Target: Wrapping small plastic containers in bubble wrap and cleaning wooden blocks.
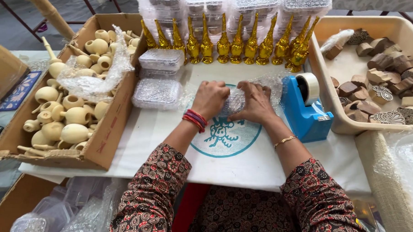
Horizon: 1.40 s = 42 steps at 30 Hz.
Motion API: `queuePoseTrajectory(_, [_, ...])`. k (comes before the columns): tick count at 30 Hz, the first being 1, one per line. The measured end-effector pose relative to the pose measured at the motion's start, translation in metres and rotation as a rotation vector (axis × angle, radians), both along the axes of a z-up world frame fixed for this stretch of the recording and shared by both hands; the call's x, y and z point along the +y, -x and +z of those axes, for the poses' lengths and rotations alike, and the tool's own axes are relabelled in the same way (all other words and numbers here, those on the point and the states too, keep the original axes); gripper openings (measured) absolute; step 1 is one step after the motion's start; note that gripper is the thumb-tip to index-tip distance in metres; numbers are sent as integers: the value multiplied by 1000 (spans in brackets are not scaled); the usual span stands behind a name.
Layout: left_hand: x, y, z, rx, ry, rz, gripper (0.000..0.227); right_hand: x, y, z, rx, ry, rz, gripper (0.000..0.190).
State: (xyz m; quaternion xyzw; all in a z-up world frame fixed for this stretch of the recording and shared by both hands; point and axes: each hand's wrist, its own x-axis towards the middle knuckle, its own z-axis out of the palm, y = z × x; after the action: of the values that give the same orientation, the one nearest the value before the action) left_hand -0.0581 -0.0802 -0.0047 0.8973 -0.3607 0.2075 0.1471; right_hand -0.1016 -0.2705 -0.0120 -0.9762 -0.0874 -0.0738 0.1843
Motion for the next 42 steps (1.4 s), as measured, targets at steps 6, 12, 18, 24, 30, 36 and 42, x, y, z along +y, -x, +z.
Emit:
queuePoseTrajectory(6, [9, 11, -16, -107, -13, -27, 9, 5, 12, 10, -37, -40, -38, 137])
queuePoseTrajectory(12, [20, 18, 0, -81, 54, -121, 19, 10, 19, 20, -137, 114, -84, 128])
queuePoseTrajectory(18, [20, 13, -12, 161, 20, -96, 38, 2, 15, 16, -216, 221, -59, 119])
queuePoseTrajectory(24, [15, 19, -4, 182, -62, -58, 36, -2, 23, 29, -204, 228, -68, 82])
queuePoseTrajectory(30, [11, 23, -5, 134, -47, -42, 39, 10, 37, 49, -244, 344, -132, 64])
queuePoseTrajectory(36, [8, 19, -11, 122, -35, -55, 34, -73, 65, 43, -655, -83, -186, 28])
queuePoseTrajectory(42, [7, 23, -7, 144, -58, -34, 25, -162, 102, 39, -141, 193, -805, 21])
